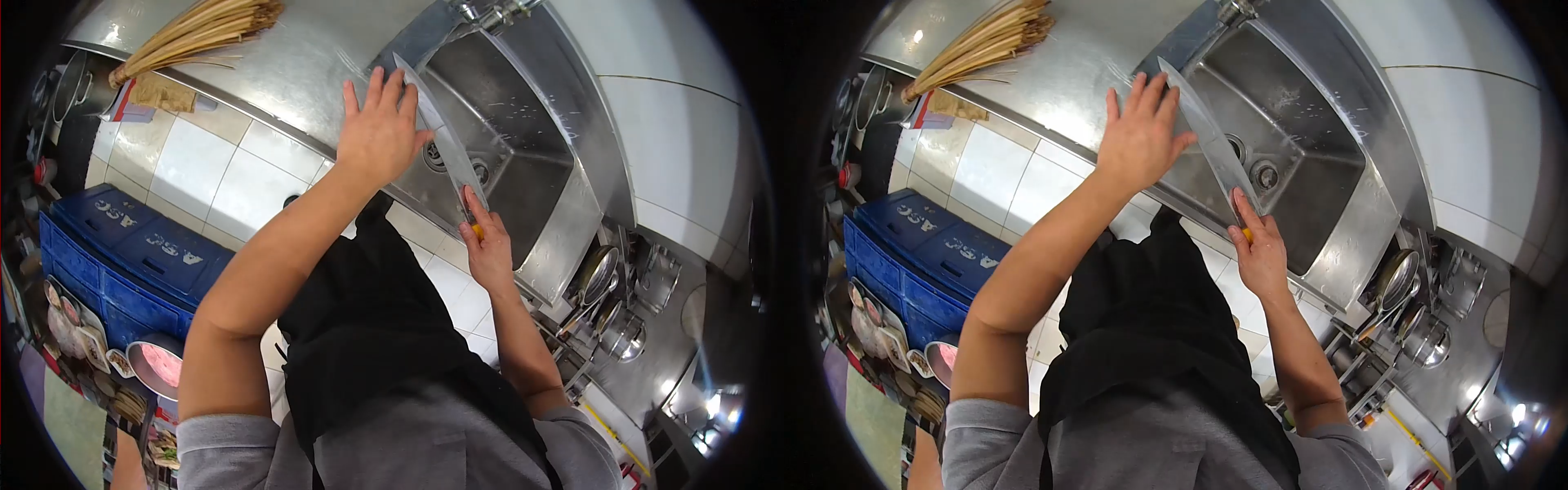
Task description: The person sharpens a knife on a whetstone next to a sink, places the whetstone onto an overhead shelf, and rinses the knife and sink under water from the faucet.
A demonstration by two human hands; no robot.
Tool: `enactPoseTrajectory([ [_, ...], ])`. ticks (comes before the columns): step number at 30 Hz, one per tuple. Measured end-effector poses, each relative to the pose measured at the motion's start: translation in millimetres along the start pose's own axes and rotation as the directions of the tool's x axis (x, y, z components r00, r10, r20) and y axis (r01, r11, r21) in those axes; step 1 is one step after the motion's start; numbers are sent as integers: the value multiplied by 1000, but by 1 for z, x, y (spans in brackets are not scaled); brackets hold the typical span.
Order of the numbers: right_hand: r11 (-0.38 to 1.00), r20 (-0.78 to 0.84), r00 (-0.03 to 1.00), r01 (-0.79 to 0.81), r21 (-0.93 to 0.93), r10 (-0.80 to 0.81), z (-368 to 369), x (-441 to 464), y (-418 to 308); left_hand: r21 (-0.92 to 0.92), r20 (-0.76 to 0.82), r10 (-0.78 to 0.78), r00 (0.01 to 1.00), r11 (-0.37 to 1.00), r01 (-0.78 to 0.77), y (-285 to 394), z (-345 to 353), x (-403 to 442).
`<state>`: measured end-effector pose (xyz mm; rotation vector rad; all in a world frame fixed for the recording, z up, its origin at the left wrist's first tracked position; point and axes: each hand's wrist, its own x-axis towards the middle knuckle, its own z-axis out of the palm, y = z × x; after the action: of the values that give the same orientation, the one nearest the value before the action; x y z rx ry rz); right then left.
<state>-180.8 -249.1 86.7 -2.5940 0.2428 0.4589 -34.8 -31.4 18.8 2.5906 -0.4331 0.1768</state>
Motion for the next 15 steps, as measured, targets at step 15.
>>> enactPoseTrajectory([
  [15, 996, -119, 989, -82, 20, 84, 26, -34, -31, 206, 378, 39, 925, 971, -125, 2, -37, 3],
])
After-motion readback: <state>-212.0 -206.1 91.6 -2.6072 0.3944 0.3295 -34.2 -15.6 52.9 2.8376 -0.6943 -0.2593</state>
